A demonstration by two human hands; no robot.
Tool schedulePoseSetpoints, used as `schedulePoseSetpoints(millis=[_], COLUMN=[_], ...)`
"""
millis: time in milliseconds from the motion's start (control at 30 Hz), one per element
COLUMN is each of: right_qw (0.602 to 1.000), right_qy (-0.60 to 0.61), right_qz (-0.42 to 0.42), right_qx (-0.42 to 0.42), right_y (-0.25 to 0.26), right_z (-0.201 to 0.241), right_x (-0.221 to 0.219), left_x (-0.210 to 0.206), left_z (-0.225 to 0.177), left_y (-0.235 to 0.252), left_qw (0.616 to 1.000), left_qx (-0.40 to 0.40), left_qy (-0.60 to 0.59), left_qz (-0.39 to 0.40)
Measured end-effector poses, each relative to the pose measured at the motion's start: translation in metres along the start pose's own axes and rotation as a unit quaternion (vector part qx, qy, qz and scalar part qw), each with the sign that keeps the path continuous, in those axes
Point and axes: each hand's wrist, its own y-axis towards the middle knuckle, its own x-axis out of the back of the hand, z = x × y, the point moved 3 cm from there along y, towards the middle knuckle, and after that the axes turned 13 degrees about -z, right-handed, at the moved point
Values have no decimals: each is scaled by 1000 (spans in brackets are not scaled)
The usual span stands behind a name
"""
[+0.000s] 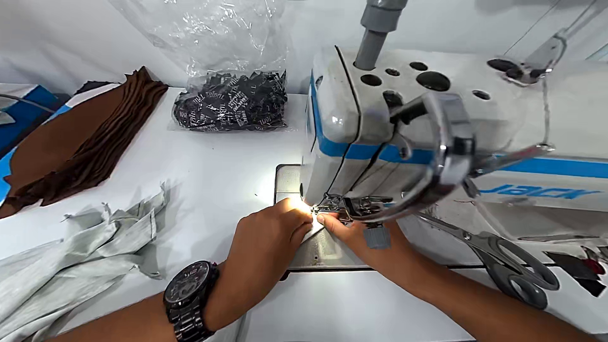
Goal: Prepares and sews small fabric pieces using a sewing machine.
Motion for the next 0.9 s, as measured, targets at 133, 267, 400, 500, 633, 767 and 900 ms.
schedulePoseSetpoints(millis=[133, 267, 400, 500, 633, 767, 900], right_qw=[1000, 999, 999, 998, 997, 997, 997], right_qy=[-25, -15, -15, -10, 6, 1, 10], right_qz=[-1, 15, 18, 27, 38, 30, 24], right_qx=[-4, -43, -44, -55, -73, -69, -73], right_y=[-1, 1, 1, 2, 5, 6, 5], right_z=[1, 5, 5, 7, 8, 8, 8], right_x=[1, 6, 7, 9, 11, 11, 10], left_x=[-2, -4, -4, -4, -5, -4, -3], left_z=[1, 2, 3, 3, 3, 3, 3], left_y=[-2, -4, -5, -5, -5, -2, 0], left_qw=[1000, 1000, 1000, 1000, 1000, 1000, 999], left_qx=[-3, 14, 14, 20, 23, 25, 26], left_qy=[-1, -7, -9, -10, -8, -8, -8], left_qz=[-17, -10, -16, -19, -18, -15, -17])
